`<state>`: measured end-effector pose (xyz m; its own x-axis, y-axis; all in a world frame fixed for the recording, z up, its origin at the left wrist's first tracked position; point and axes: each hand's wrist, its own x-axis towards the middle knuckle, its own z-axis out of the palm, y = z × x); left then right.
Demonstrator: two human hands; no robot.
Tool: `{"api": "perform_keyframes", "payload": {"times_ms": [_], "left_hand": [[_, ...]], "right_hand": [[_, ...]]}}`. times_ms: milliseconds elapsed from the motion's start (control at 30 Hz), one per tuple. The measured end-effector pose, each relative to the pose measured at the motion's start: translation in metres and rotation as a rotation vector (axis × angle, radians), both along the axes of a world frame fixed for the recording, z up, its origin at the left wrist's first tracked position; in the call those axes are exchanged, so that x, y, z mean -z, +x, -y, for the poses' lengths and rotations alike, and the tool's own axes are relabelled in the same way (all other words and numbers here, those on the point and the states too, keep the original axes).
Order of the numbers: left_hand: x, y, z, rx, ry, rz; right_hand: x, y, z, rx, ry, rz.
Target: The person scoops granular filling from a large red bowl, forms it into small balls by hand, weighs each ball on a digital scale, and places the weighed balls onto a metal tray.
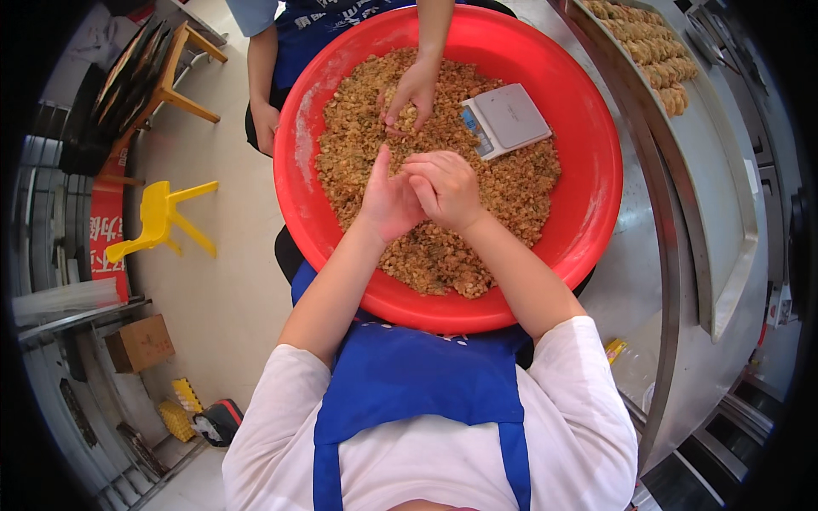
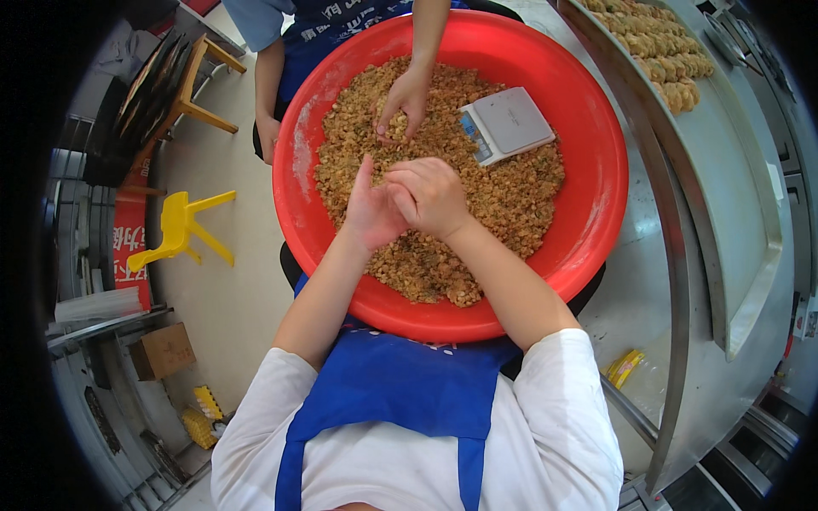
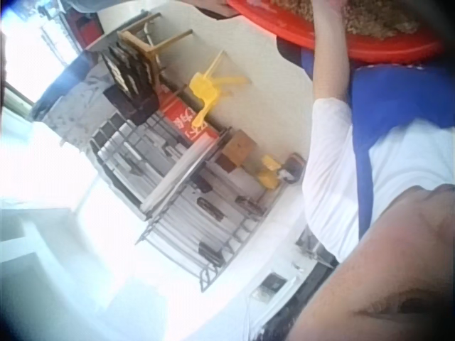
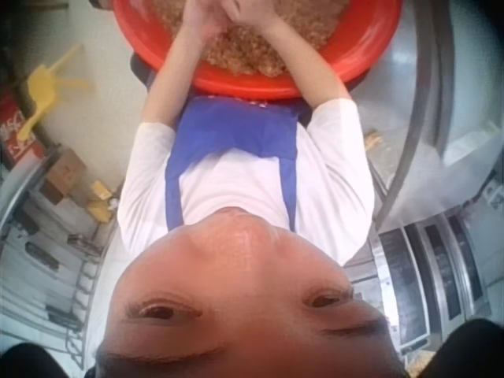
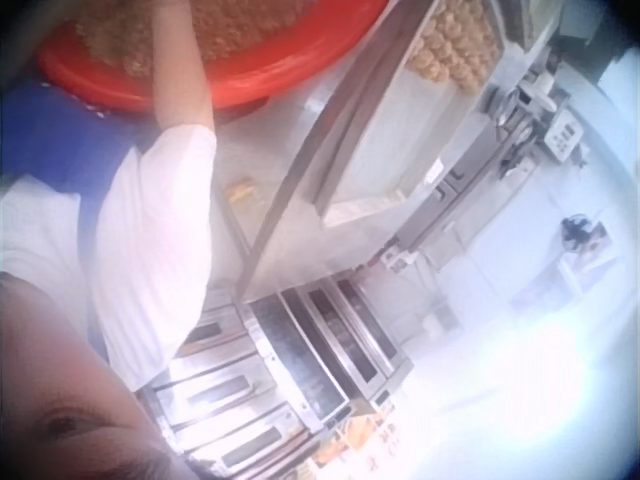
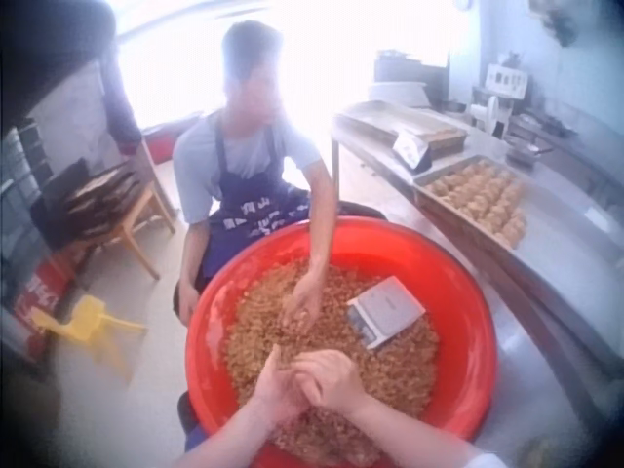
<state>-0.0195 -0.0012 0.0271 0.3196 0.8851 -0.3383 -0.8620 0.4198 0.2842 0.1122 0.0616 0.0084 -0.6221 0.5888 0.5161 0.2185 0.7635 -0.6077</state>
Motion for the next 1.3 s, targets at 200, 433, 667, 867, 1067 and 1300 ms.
{"api": "perform_keyframes", "payload": {"times_ms": [200, 433, 667, 867, 1067, 1300], "left_hand": [[0.007, 0.005, -0.002, 0.032, -0.155, -0.111], [0.027, -0.006, 0.005, 0.157, 0.149, 0.479], [0.012, 0.0, 0.005, 0.081, 0.048, 0.359], [0.002, 0.01, 0.009, 0.333, 0.061, 0.223], [-0.002, 0.017, 0.0, 0.235, -0.023, -0.011], [0.004, 0.015, 0.0, 0.228, -0.033, -0.147]], "right_hand": [[-0.004, -0.012, 0.011, 0.376, 0.131, -0.123], [-0.006, -0.011, 0.006, 0.265, -0.242, -0.18], [-0.018, -0.006, -0.002, 0.182, 0.129, -0.268], [-0.111, 0.05, -0.059, 0.217, 0.358, 0.124], [-0.237, 0.23, -0.234, 0.786, 0.089, 0.275], [-0.193, 0.315, -0.285, 0.939, -0.856, 0.156]]}}
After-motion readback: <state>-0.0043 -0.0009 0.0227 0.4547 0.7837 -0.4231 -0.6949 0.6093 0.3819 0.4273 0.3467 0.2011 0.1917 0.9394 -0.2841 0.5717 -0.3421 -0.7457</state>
